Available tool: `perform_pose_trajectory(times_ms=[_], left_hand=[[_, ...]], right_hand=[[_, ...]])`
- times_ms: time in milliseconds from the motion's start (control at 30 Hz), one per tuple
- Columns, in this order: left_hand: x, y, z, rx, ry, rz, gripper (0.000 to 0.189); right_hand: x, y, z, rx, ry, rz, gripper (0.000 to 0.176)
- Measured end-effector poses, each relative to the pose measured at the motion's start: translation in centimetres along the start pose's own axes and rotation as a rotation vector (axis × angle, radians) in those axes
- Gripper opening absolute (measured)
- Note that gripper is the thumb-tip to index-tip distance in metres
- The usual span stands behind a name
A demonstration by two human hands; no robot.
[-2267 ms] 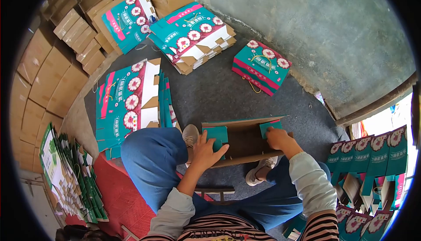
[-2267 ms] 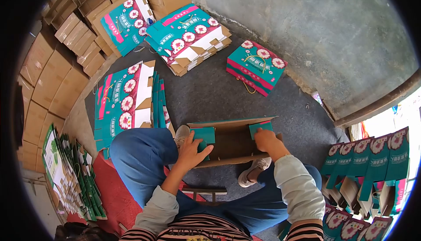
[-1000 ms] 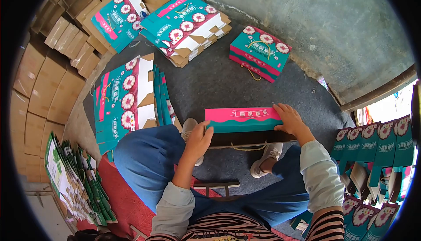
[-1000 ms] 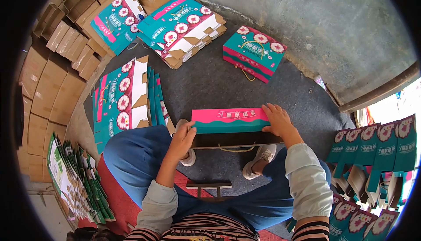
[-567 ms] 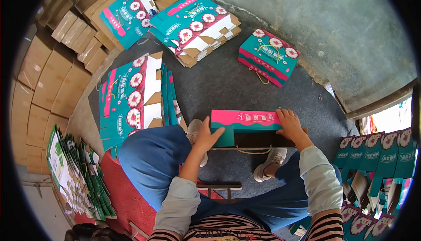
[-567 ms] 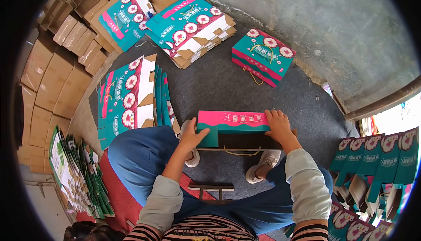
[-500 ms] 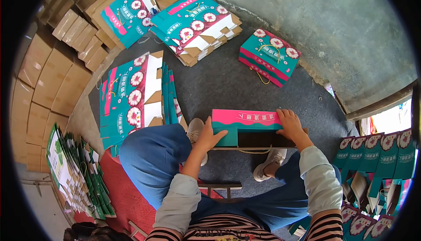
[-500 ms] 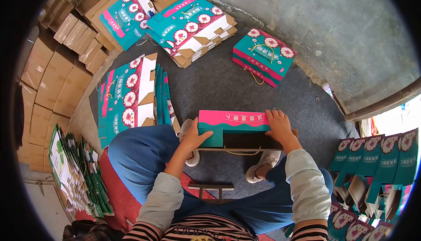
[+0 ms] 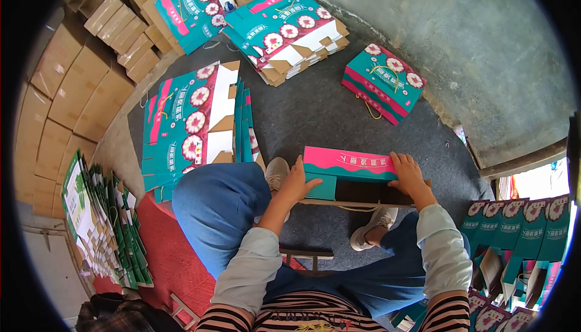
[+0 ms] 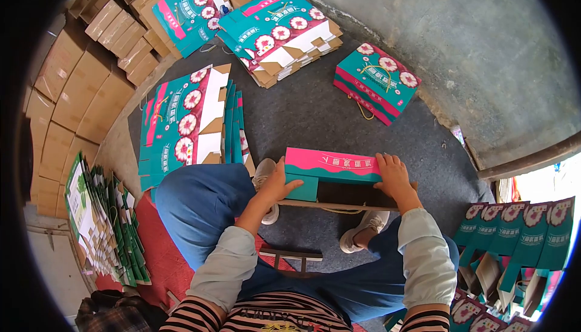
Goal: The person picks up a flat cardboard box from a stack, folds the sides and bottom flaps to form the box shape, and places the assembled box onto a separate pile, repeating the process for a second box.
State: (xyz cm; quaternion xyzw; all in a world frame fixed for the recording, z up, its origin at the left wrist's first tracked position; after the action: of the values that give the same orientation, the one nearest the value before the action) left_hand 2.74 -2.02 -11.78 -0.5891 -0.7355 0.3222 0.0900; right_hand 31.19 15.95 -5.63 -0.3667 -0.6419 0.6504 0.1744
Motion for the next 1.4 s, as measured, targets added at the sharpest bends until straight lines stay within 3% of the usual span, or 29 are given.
perform_pose_trajectory(times_ms=[333,433,467,533,633,733,833,933,1033,1133,1233,1400], left_hand=[[0.5,0.9,0.9,0.013,-0.031,-0.033,0.091],[1.2,1.6,2.3,-0.06,0.049,-0.059,0.089],[1.4,2.1,2.7,-0.076,0.069,-0.061,0.088],[1.5,2.0,2.9,-0.102,0.102,-0.078,0.087],[1.1,1.5,2.3,-0.098,0.06,-0.044,0.087],[1.0,1.5,1.8,-0.081,0.034,-0.03,0.087],[1.2,1.5,2.3,-0.054,0.036,-0.042,0.088],[1.1,1.2,2.0,-0.059,0.046,-0.047,0.086],[0.7,0.7,1.1,-0.09,0.0,-0.027,0.083],[0.5,0.3,0.7,-0.094,-0.006,-0.036,0.079],[0.1,0.0,-0.3,-0.082,-0.02,-0.046,0.078],[0.3,-0.1,-0.2,-0.052,-0.042,-0.021,0.08]], right_hand=[[-0.1,-0.8,0.4,0.018,0.019,0.043,0.094],[-1.2,-3.8,0.0,-0.17,-0.009,-0.071,0.074],[-1.4,-4.2,-1.4,-0.12,0.135,-0.035,0.064],[-1.2,-4.3,-4.5,-0.011,0.411,0.021,0.045],[-2.2,-2.5,-8.3,0.97,0.549,0.306,0.031],[-2.6,-0.3,-6.0,1.177,0.354,0.461,0.035],[-1.8,2.4,-5.2,0.665,0.186,0.511,0.042],[-1.8,2.1,-4.6,0.054,0.147,0.219,0.055],[-2.1,0.3,-3.7,0.047,0.294,0.157,0.079],[-1.9,-1.8,-3.0,0.4,0.432,0.444,0.088],[-1.9,-0.4,-3.5,0.553,0.438,0.44,0.086],[-2.4,-0.2,-3.3,0.553,0.434,0.379,0.084]])
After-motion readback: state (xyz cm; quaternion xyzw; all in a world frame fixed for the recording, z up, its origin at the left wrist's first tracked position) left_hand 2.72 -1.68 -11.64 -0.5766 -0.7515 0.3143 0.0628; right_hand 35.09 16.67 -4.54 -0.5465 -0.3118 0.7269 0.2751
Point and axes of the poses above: each hand's wrist, its own x-axis towards the middle knuckle, its own y-axis out of the palm, z = x × y, the point moved 1 cm from there along x, towards the middle knuckle, and after that the axes turned 5 degrees about -x, right-handed, at the moved point
